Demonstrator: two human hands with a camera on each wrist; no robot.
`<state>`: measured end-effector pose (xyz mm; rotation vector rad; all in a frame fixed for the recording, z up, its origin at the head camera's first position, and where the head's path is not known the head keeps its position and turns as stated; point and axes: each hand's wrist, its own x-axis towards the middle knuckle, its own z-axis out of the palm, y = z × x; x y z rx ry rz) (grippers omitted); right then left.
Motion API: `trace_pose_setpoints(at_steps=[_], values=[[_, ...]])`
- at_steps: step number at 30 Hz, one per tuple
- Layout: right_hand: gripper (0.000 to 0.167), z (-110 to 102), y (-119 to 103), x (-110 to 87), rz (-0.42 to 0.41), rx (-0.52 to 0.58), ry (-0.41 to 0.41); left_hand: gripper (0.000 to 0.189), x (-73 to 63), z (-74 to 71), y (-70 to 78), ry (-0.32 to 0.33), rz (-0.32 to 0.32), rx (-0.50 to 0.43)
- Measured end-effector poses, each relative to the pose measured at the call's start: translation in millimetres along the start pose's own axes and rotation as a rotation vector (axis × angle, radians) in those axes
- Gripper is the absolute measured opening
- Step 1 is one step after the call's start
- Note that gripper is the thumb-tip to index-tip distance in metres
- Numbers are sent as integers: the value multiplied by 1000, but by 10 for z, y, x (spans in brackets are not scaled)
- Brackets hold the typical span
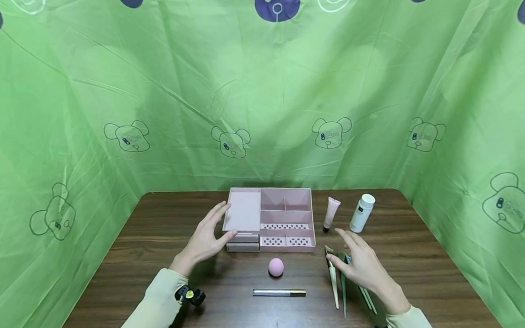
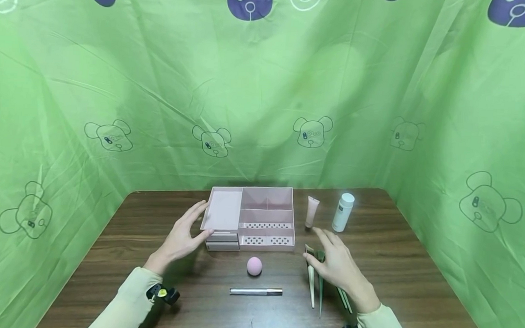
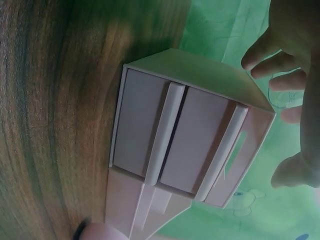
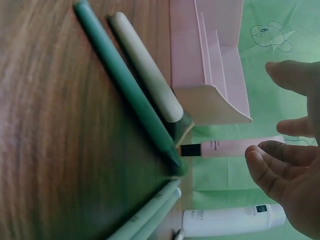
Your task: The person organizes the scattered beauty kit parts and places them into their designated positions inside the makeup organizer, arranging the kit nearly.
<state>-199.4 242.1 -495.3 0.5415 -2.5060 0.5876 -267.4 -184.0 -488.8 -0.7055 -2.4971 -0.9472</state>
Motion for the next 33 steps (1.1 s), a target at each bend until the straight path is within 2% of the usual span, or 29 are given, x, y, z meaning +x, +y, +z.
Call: trace_pose_setpoints(at_steps=[11,19,29,33], values=[[71,107,-5,-50,25,-25,-59,69,3,63,-56,31,31,-30],[66,132,-62,-54,38,-36,-90,68,22,97,-97,47,16,-108],[64,174,-51,-72,17,-80,-101,64,44,143,-109,76,13,-145],[63,200,-41,-69,6,-65,-118,64,43,155,-123,78,-24,-176]])
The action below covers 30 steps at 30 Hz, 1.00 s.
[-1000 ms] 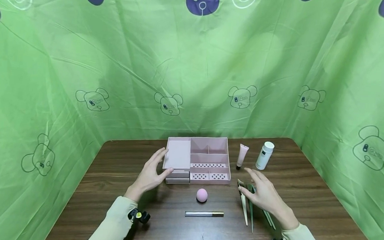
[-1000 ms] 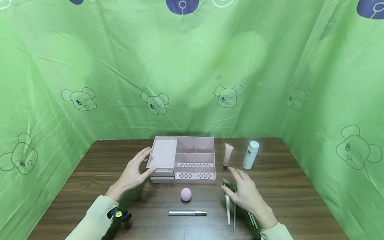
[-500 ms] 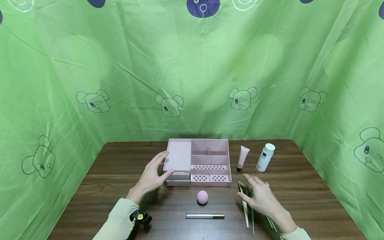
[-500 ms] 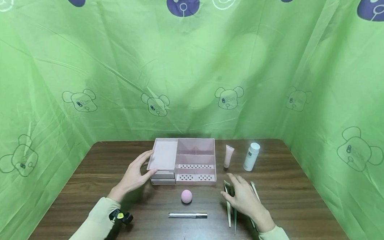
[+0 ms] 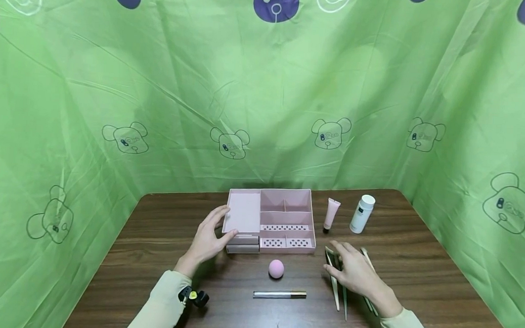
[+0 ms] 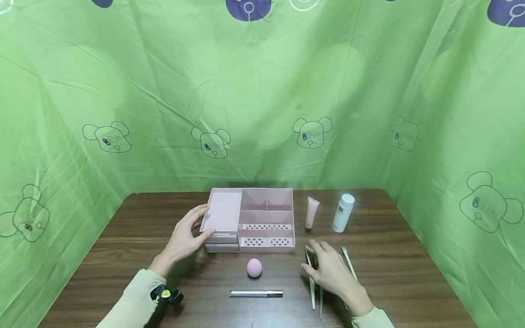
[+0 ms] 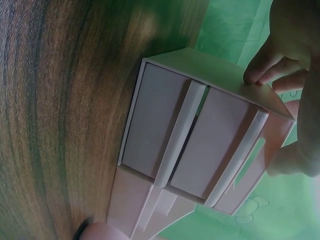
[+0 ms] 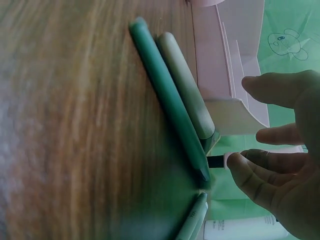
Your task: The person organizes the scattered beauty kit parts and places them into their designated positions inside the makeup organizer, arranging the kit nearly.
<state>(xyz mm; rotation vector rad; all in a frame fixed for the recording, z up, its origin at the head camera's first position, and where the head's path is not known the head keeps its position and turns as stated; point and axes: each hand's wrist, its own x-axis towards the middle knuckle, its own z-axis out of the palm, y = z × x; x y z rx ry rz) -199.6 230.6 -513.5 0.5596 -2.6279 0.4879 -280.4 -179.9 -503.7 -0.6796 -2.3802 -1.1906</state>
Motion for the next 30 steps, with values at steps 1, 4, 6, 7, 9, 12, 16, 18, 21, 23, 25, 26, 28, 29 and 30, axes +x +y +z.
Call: trace_pose_setpoints(at_steps=[1,4,6,7,9,12,16,18,21,23,25,26,28,29,30], values=[[63,4,0,0,-1,5,-2,64,-1,-1,-2,0,-9,-8],[63,11,4,-2,0,6,2,66,5,-4,-1,-2,-33,-11],[63,15,9,-3,0,6,3,68,11,-9,6,0,-47,-4],[63,17,11,-4,2,3,2,68,12,-11,9,-1,-53,2],[62,19,15,-4,2,-2,0,69,11,-14,12,-1,-64,17],[61,24,18,-12,7,-4,-6,69,0,-13,15,-3,-76,27],[59,38,20,-39,20,-4,-16,69,-16,0,3,-13,-94,25],[59,48,21,-51,28,-3,-20,70,-20,8,-11,-18,-106,21],[58,59,19,-63,36,0,-23,70,-22,17,-22,-17,-114,3],[58,65,18,-68,41,4,-25,70,-22,17,-24,-13,-115,-11],[58,68,15,-70,43,6,-28,70,-22,16,-25,-9,-114,-22],[58,69,15,-69,45,7,-29,70,-22,16,-26,-8,-114,-26],[58,70,14,-67,48,8,-31,70,-23,15,-31,-8,-116,-30],[58,70,14,-67,49,8,-31,70,-23,15,-35,-8,-118,-30],[58,71,14,-66,50,10,-34,70,-23,14,-38,-9,-119,-30]])
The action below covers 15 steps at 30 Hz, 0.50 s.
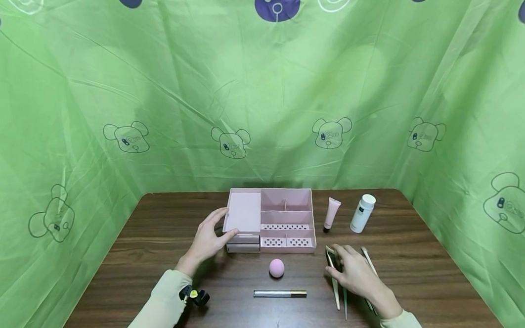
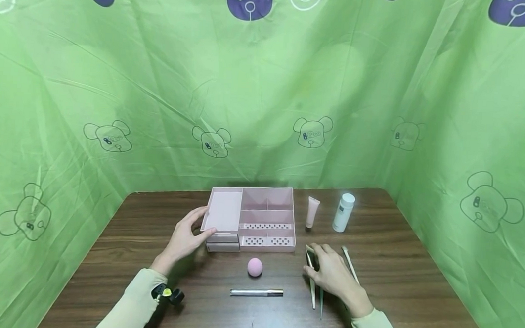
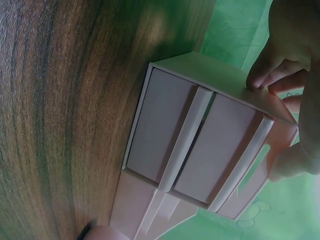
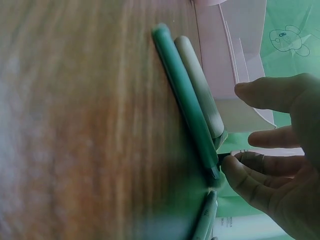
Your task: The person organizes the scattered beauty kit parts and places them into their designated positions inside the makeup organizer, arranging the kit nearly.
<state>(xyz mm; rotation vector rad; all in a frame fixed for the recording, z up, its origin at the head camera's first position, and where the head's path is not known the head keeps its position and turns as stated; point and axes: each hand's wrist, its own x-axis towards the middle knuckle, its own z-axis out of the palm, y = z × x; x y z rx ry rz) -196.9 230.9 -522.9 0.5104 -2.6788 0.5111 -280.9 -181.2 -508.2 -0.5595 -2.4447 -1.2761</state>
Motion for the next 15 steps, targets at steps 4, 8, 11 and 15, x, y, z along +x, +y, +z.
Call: trace_pose_setpoints(at_steps=[4,8,11,15], values=[[60,2,1,1,4,-3,-15,71,-2,-2,-12,-1,-10,-1],[60,5,1,0,5,-12,-25,72,-6,-4,-12,-4,-19,0],[60,7,-3,-5,5,-10,-23,72,-6,-4,-13,-6,-19,0],[60,9,-12,-6,4,10,-22,72,-1,-5,-15,-6,-17,3]])
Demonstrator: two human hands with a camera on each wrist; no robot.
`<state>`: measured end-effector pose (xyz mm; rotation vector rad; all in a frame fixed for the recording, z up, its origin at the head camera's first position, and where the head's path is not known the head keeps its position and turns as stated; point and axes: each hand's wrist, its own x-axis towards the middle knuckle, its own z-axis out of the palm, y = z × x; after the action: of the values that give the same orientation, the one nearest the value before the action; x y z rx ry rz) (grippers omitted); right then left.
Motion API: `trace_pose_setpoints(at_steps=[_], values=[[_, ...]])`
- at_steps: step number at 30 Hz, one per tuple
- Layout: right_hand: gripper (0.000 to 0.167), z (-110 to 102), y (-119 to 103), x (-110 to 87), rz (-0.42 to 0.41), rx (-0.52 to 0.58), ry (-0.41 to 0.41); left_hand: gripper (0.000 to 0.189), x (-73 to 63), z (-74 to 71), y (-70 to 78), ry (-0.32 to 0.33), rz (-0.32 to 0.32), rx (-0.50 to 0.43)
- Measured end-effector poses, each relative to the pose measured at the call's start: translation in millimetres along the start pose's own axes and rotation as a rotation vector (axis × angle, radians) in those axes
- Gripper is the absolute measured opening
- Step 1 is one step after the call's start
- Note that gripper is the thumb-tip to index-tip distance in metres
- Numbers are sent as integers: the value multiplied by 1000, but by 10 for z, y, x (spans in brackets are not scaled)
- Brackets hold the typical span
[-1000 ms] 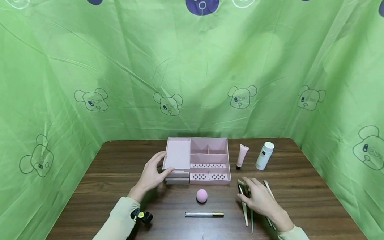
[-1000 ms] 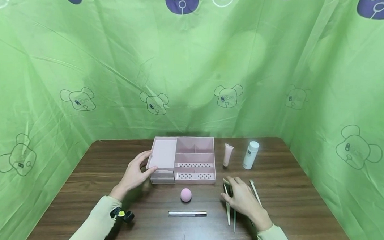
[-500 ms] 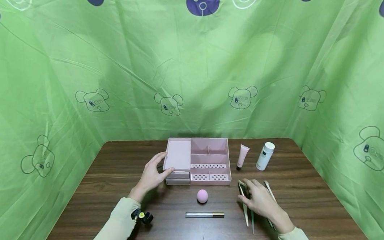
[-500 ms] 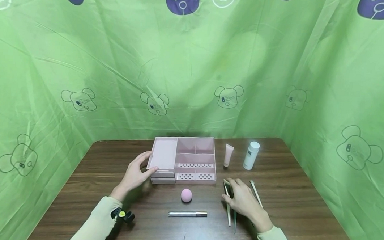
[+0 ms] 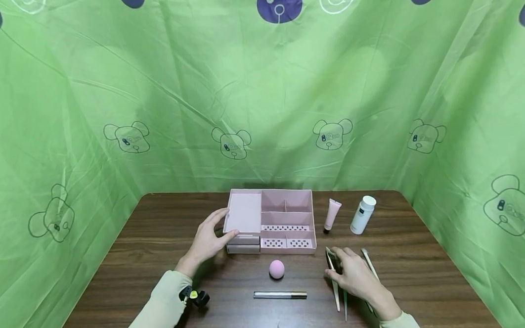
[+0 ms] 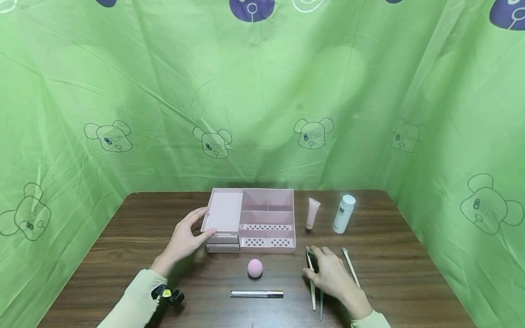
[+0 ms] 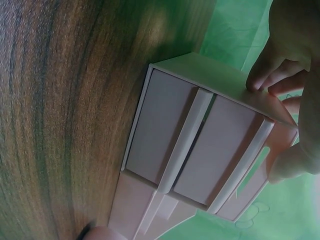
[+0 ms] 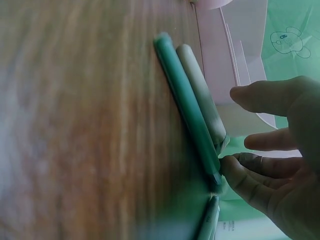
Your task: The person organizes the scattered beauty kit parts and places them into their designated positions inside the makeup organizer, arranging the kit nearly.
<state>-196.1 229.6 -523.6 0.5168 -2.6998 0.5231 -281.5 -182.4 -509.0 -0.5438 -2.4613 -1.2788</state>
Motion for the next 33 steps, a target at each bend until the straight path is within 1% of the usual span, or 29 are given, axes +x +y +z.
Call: trace_pose_setpoints(at_steps=[7,16,24,30,33], values=[[58,28,-8,5,7,14,-37,71,-5,2,-4,7,10,13],[54,20,-25,22,-1,2,-78,70,-4,6,-20,18,37,-2],[58,10,-53,45,-13,0,-90,70,-2,-4,1,17,28,15],[47,26,-89,54,-14,12,-115,70,-1,-6,11,16,29,24],[43,35,-104,60,-13,-2,-133,70,-4,-8,13,12,24,15]])
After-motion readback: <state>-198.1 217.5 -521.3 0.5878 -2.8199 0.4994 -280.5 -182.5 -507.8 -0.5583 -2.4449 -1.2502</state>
